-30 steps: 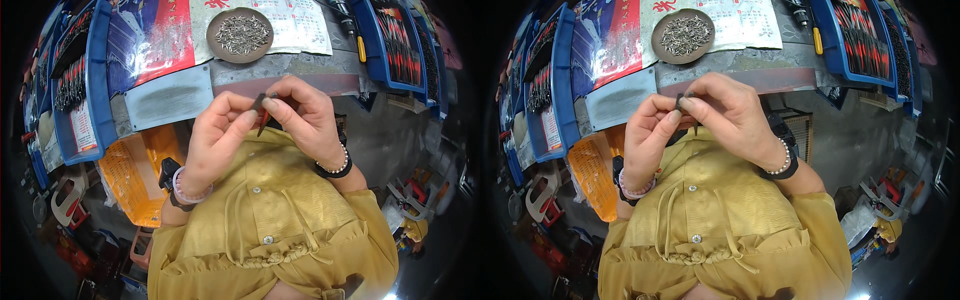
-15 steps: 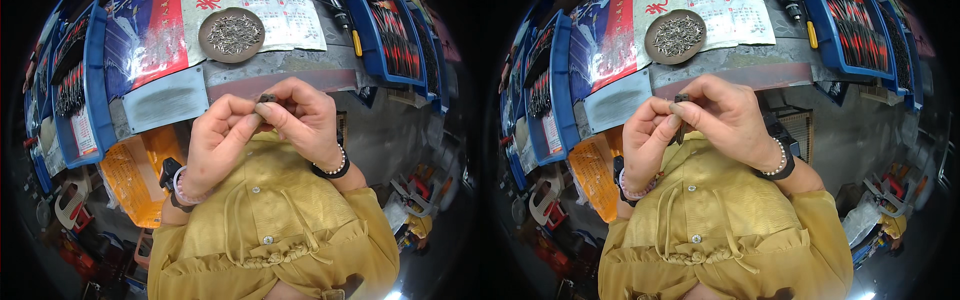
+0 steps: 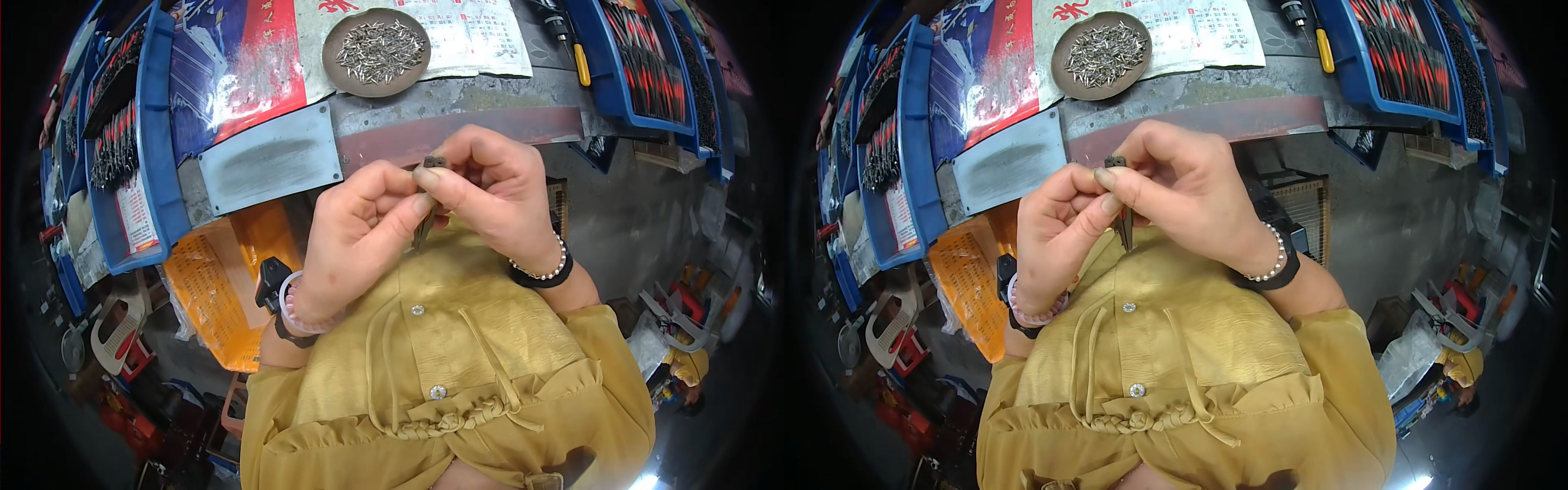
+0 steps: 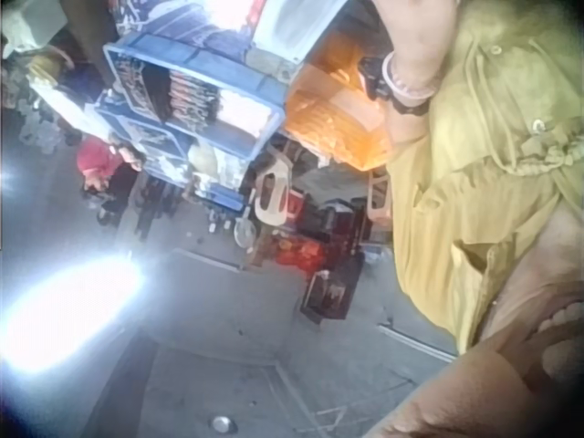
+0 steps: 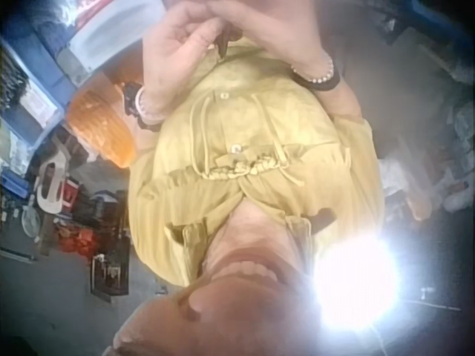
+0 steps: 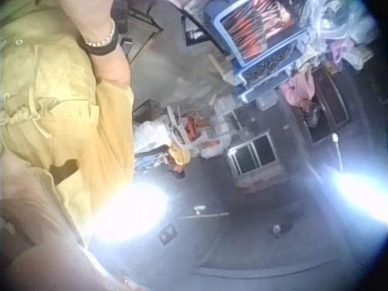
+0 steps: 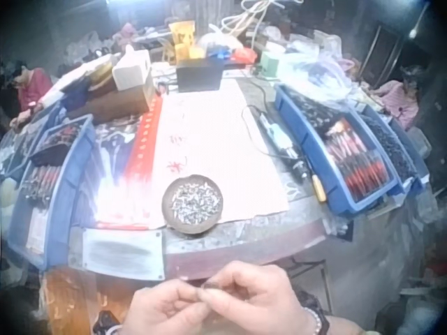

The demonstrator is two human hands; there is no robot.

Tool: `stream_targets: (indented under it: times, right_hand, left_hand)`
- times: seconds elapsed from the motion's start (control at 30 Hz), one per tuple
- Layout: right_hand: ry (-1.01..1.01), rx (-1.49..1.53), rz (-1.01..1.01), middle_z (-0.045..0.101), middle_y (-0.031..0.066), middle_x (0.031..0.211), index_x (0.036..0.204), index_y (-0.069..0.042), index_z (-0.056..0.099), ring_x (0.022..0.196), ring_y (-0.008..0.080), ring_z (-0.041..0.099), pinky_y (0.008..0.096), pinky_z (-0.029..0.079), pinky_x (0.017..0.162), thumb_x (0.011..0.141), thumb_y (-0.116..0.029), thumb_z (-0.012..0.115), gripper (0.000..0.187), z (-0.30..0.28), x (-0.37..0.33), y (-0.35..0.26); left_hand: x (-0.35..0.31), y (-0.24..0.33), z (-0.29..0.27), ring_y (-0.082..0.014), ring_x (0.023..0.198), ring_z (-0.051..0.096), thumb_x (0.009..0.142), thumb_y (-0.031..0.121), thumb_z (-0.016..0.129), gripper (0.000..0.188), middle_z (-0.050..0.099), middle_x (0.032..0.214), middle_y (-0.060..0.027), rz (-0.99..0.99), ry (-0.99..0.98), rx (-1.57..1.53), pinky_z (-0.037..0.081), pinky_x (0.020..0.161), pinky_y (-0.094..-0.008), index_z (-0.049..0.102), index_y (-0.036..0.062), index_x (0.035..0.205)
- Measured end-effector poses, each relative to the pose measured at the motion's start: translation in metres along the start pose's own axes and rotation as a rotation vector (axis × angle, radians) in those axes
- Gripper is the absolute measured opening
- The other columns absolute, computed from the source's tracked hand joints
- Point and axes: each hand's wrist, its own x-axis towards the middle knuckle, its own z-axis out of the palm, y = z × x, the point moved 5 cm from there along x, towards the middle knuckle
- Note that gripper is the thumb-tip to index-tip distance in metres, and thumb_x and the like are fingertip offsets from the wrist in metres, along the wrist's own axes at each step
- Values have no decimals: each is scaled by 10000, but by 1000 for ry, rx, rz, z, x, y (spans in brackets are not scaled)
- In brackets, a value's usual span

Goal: The person assembles small key components at a workbench. They insert a metal pin into a black plastic housing, use a rotary tool to grind the pin, then use pliers to trim and adjust the assembly. The process is repeated for a second component.

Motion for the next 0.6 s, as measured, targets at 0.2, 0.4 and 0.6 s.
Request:
stream_targets:
  times: [0.2, 0.4, 0.6]
  right_hand:
    - [36, 220, 178, 627, 4, 706, 828, 7, 609, 591, 29, 564, 185, 447, 489, 905, -53, 658, 109, 1, 10, 16]
    - [28, 263, 261, 543, -44, 624, 773, -65, 620, 488, 16, 448, 178, 312, 413, 871, -143, 714, 156, -2, 34, 27]
    - [-23, 346, 306, 530, -55, 622, 804, -73, 651, 465, 13, 407, 180, 274, 411, 879, -132, 682, 100, -4, 49, 27]
  left_hand:
    - [4, -11, -5, -153, 842, 684, 973, 42, 564, 96, 686, 969, -118, -180, 60, -150, 567, 761, -268, 570, -42, 1019]
    - [24, -13, -23, -163, 804, 716, 968, 145, 585, 140, 714, 922, -108, -247, 26, -105, 560, 670, -218, 591, 6, 972]
    - [40, -8, -30, -160, 808, 722, 953, 176, 595, 174, 722, 927, -109, -242, -18, -140, 567, 668, -229, 620, 3, 951]
